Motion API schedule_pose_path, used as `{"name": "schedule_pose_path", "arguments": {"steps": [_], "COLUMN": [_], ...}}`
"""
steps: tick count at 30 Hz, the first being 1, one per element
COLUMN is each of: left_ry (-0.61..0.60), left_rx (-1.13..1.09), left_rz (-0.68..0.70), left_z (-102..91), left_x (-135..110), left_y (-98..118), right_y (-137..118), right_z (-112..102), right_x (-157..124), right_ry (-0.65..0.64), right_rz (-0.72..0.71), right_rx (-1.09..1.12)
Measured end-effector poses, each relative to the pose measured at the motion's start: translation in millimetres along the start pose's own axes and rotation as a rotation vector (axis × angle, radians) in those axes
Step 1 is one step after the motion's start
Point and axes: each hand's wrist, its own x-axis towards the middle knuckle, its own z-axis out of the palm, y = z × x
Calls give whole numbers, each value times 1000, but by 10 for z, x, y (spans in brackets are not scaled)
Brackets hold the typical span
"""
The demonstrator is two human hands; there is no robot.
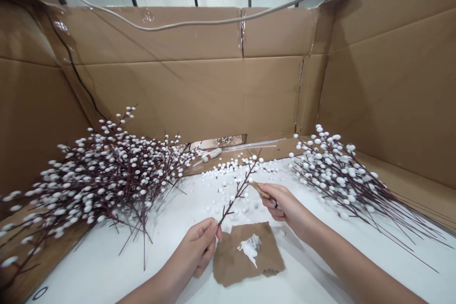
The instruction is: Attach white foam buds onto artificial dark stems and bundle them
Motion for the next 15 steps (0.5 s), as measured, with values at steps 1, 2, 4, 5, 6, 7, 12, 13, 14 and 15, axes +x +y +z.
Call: {"name": "schedule_pose_path", "arguments": {"steps": [1, 2, 4, 5, 6, 7, 12, 13, 14, 15], "left_ry": [2, 3, 5, 4, 2, -1, 6, 9, 12, 15], "left_rx": [-3, -6, -12, -12, -10, -8, 2, 3, 3, 2], "left_rz": [-1, -2, -5, -6, -7, -6, 0, -3, -6, -8], "left_z": [2, 4, 5, 5, 5, 5, 8, 8, 8, 7], "left_x": [-3, -5, -3, -1, 1, 3, -3, -6, -8, -9], "left_y": [4, 6, 3, -1, -4, -7, 4, 8, 12, 15], "right_y": [4, 8, 14, 17, 18, 17, 15, 17, 21, 26], "right_z": [-4, -8, -15, -17, -18, -17, -15, -16, -18, -20], "right_x": [0, 1, 2, 3, 4, 5, 14, 16, 18, 20], "right_ry": [-3, -4, -6, -5, -3, 0, 11, 10, 10, 11], "right_rz": [-2, -2, 1, 4, 7, 11, 10, 7, 7, 8], "right_rx": [0, 1, 7, 12, 15, 15, 10, 13, 15, 16]}}
